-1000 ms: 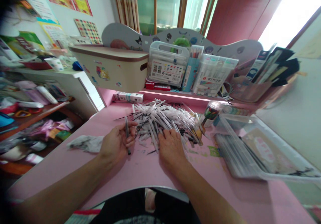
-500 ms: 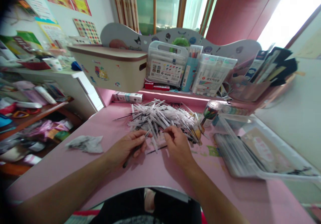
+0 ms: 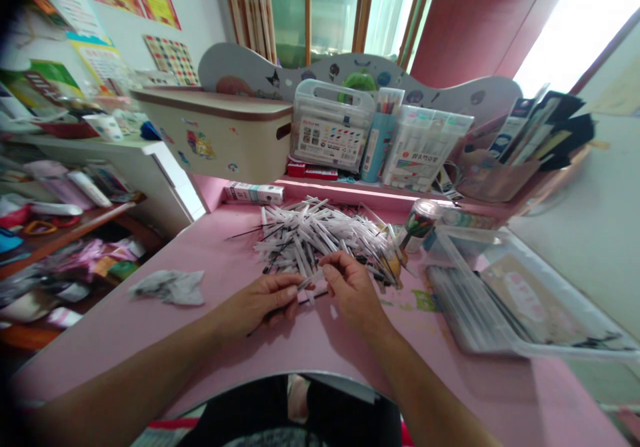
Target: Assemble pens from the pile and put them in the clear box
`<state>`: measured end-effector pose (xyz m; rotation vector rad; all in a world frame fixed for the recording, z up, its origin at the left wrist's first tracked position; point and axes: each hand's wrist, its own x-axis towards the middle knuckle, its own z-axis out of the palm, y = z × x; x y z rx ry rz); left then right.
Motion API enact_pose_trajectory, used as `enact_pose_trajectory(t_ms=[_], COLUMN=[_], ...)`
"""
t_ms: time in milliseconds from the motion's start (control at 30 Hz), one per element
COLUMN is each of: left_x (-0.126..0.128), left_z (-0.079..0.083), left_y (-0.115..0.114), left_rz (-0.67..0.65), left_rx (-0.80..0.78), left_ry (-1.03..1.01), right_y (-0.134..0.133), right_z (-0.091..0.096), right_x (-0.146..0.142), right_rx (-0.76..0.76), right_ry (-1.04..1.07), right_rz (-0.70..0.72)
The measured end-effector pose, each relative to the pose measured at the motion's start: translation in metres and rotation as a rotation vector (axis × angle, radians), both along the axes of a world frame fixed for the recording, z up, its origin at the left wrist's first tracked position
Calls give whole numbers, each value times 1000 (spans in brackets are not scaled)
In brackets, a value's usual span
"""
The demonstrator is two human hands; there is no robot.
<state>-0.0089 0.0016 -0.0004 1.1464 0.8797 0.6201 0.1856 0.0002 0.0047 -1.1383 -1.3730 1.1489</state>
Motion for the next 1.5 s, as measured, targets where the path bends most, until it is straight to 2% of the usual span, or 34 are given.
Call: enact_pose_trajectory(t_ms=[133, 267, 500, 633, 800, 1067, 1200, 1367, 1500], left_x=[1, 1, 4, 3, -1, -1, -1, 2, 7], left_z=[-2, -5, 0, -3, -6, 5, 8, 9, 13], left_y=[-2, -5, -5, -5, -3, -6, -8, -10, -8], left_rz=[-29, -4, -16, -16, -75, -104, -93, -68, -46], left_rx=[-2, -1, 213, 302, 429, 587, 581, 549, 560], left_ry=[-4, -36, 123, 172, 252, 358, 386, 382, 355], right_y=[-1, -4, -8, -8, -6, -8, -10, -9, -6], right_z=[-3, -3, 1, -5, -12, -6, -4, -5, 3], right_x=[-2, -2, -5, -7, -6, -7, -7, -7, -6], right_rx=[25, 26, -38, -103, -108, -134, -71, -92, -82], right_ry=[-18, -79, -120, -44, -23, 15, -42, -38, -2], right_rz=[35, 97, 104, 117, 167, 187, 161, 166, 138])
